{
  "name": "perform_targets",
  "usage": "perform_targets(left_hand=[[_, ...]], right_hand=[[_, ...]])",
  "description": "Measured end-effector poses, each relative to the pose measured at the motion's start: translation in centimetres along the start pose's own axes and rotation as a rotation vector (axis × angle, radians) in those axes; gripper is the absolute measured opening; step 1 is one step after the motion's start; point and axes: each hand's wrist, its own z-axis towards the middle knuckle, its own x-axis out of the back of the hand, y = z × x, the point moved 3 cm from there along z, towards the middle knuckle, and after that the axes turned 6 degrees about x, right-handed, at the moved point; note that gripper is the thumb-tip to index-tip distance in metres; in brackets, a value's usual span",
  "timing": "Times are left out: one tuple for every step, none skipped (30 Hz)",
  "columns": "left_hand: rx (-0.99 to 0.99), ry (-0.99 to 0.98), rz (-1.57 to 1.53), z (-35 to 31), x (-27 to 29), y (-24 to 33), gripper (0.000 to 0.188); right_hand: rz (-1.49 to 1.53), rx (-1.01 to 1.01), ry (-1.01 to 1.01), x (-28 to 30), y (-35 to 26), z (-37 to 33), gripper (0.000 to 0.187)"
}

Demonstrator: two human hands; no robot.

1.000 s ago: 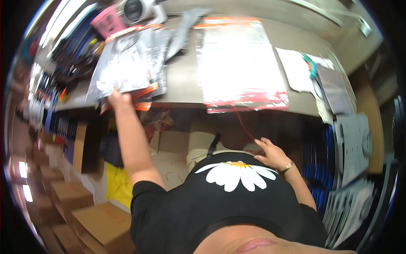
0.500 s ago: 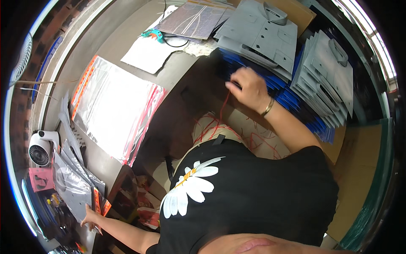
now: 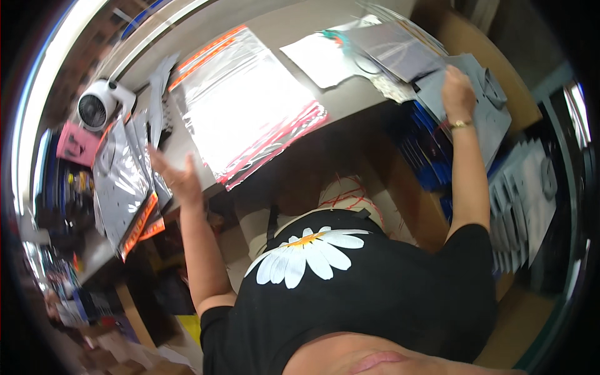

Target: The person repeatedly picks up gray rectangular panels and places them into clear plastic bags on a cluttered workbench. The person then stacks the packaged items and places them into a cardboard box. The person also handles blue rectangular items in a similar manner.

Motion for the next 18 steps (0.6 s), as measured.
perform_targets(left_hand=[[0.101, -0.080, -0.180, -0.9, -1.1, 1.2, 0.089], [0.181, -0.145, -0.279, -1.9, -2.4, 1.8, 0.085], [0.256, -0.206, -0.379, -2.9, -3.7, 2.5, 0.081], [0.387, -0.315, -0.550, -3.5, -4.5, 4.5, 0.078], [0.513, -0.437, -0.756, -3.5, -5.8, 7.2, 0.075], [0.631, -0.554, -0.914, -3.5, -6.2, 10.0, 0.075], [0.743, -0.665, -1.077, -3.6, -6.8, 12.2, 0.075], [0.786, -0.718, -1.108, -4.0, -7.6, 12.9, 0.080], [0.814, -0.795, -1.161, -4.0, -9.0, 13.7, 0.084], [0.881, -0.808, -1.305, -3.7, -10.0, 15.2, 0.088], [0.946, -0.814, -1.453, -3.2, -10.5, 16.4, 0.091], [0.984, -0.803, -1.555, -2.8, -10.8, 17.0, 0.090], [1.017, -0.794, -1.661, -2.4, -11.1, 17.5, 0.090], [1.048, -0.782, -1.769, -2.3, -11.2, 17.5, 0.089], [1.067, -0.708, -1.777, -2.5, -10.6, 16.7, 0.085], [1.088, -0.661, -1.790, -2.7, -10.0, 16.1, 0.081], [1.111, -0.624, -1.804, -2.9, -9.6, 15.3, 0.078], [1.100, -0.589, -1.820, -3.1, -9.3, 14.2, 0.059]], right_hand=[[0.014, 0.076, 0.170, 2.2, -0.5, 0.8, 0.022], [0.044, 0.148, 0.338, 4.6, -1.1, 1.5, 0.020], [0.086, 0.165, 0.422, 7.4, -2.2, 2.2, 0.019], [0.138, 0.176, 0.501, 10.1, -3.5, 2.4, 0.019], [0.198, 0.074, 0.548, 13.4, -4.1, 2.1, 0.021], [0.278, -0.030, 0.595, 15.5, -4.5, 1.4, 0.024], [0.389, -0.161, 0.695, 17.2, -5.4, 0.4, 0.029], [0.529, -0.277, 0.801, 18.5, -6.6, -0.3, 0.035], [0.744, -0.280, 0.840, 19.3, -6.9, -1.0, 0.038], [1.028, -0.323, 0.859, 19.6, -8.1, -1.6, 0.039], [1.311, -0.377, 0.904, 19.9, -9.4, -2.2, 0.042], [1.440, -0.450, 0.874, 19.8, -10.8, -2.7, 0.043], [1.563, -0.525, 0.841, 19.3, -11.6, -3.4, 0.044], [1.721, -0.620, 0.734, 18.1, -11.7, -4.2, 0.046], [1.888, -0.706, 0.608, 16.2, -11.8, -5.1, 0.047], [2.025, -0.800, 0.484, 14.6, -11.6, -6.0, 0.048], [2.190, -0.693, 0.319, 13.1, -11.0, -6.6, 0.050], [2.348, -0.584, 0.149, 11.3, -9.8, -7.1, 0.052]])
